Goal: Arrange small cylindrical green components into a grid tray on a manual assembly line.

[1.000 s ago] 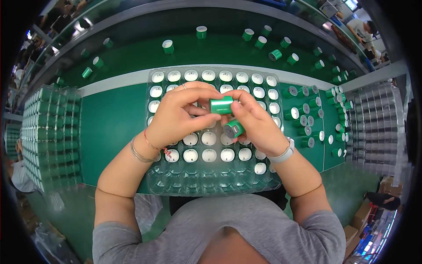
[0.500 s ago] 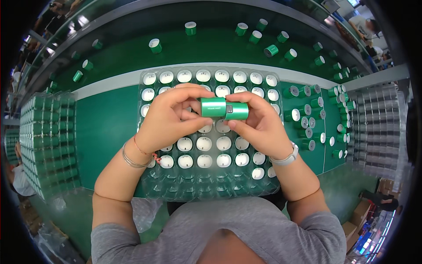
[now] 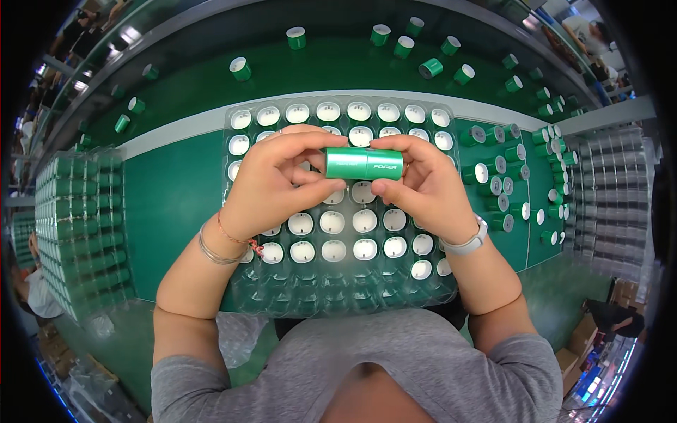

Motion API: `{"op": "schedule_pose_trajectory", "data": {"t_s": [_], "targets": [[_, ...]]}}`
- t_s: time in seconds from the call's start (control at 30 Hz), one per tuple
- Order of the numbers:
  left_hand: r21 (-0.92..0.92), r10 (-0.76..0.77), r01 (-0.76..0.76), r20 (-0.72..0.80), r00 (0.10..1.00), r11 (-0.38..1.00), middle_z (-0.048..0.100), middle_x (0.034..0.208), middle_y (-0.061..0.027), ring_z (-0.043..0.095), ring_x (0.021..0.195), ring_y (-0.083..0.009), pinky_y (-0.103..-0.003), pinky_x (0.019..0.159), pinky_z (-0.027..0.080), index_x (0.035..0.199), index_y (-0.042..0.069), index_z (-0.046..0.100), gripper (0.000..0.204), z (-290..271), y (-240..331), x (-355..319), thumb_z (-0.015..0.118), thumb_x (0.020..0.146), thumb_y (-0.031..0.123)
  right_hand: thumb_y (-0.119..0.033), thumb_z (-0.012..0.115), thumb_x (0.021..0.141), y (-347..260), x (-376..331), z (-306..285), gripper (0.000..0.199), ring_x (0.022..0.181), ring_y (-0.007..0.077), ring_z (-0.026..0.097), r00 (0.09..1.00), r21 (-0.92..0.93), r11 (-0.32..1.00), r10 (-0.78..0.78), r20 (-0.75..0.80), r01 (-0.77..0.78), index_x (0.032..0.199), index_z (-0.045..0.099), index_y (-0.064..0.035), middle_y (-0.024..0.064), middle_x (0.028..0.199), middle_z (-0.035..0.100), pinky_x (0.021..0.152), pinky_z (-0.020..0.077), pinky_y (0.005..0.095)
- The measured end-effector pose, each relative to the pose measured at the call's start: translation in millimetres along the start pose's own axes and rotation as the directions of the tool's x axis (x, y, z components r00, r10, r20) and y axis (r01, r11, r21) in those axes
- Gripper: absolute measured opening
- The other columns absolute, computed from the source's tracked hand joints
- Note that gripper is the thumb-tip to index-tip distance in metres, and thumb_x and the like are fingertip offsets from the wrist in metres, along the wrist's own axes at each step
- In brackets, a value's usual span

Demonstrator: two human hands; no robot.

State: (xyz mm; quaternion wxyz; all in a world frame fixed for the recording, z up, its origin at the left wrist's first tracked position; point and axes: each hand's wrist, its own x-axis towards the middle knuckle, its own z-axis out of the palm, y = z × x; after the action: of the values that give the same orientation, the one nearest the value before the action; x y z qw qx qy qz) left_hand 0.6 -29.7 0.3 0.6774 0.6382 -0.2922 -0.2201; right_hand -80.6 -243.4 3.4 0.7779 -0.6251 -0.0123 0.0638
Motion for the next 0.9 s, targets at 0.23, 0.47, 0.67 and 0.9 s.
{"op": "schedule_pose_trajectory", "data": {"t_s": [0.23,0.47,0.67,0.9], "targets": [[0.002,-0.007,0.007,0.001,1.000,1.000,0.055,0.115,-0.0109,0.064,0.097,-0.0164,-0.024,0.082,0.060,0.116,-0.004,0.062,0.043,0.4,-1.0,-0.1,0.070,0.074,-0.012,0.006,0.066,0.084,3.3,2.2,3.2,0.046,0.090,0.0122,0.062,0.994,-0.025,0.994,-0.107,-0.035,0.106,0.128,0.051,0.0006,0.0102,0.112,0.058,0.073,0.0527,0.0228],[0.008,0.027,-0.027,-0.003,1.000,1.000,0.056,0.115,-0.0114,0.064,0.097,-0.0166,-0.026,0.083,0.060,0.117,-0.003,0.062,0.045,0.7,-2.3,0.2,0.070,0.073,-0.012,-0.012,0.059,0.095,-1.9,-1.4,-3.7,0.026,0.067,0.0100,0.062,0.999,-0.058,0.997,0.048,-0.017,-0.049,0.117,0.051,-0.0011,0.0081,0.091,0.063,0.054,0.0451,0.0195],[0.086,0.070,-0.072,0.025,0.997,0.994,0.058,0.113,-0.0098,0.062,0.094,-0.0146,-0.027,0.082,0.061,0.115,0.000,0.064,0.046,1.1,-4.7,0.5,0.072,0.072,-0.012,-0.030,0.049,0.101,-8.0,0.7,-0.5,0.025,0.042,0.0074,0.052,0.978,-0.107,0.975,0.187,-0.092,-0.196,0.095,0.049,-0.0060,0.0072,0.068,0.063,0.040,0.0339,0.0184],[0.144,0.109,-0.111,0.021,0.994,0.983,0.059,0.113,-0.0098,0.062,0.095,-0.0142,-0.026,0.081,0.061,0.115,0.001,0.065,0.044,1.9,-6.4,0.3,0.072,0.073,-0.011,-0.035,0.049,0.102,-5.9,2.4,-3.4,0.030,0.039,0.0064,0.048,0.969,-0.161,0.956,0.235,-0.072,-0.244,0.090,0.047,-0.0070,0.0068,0.064,0.061,0.037,0.0318,0.0186]]}}
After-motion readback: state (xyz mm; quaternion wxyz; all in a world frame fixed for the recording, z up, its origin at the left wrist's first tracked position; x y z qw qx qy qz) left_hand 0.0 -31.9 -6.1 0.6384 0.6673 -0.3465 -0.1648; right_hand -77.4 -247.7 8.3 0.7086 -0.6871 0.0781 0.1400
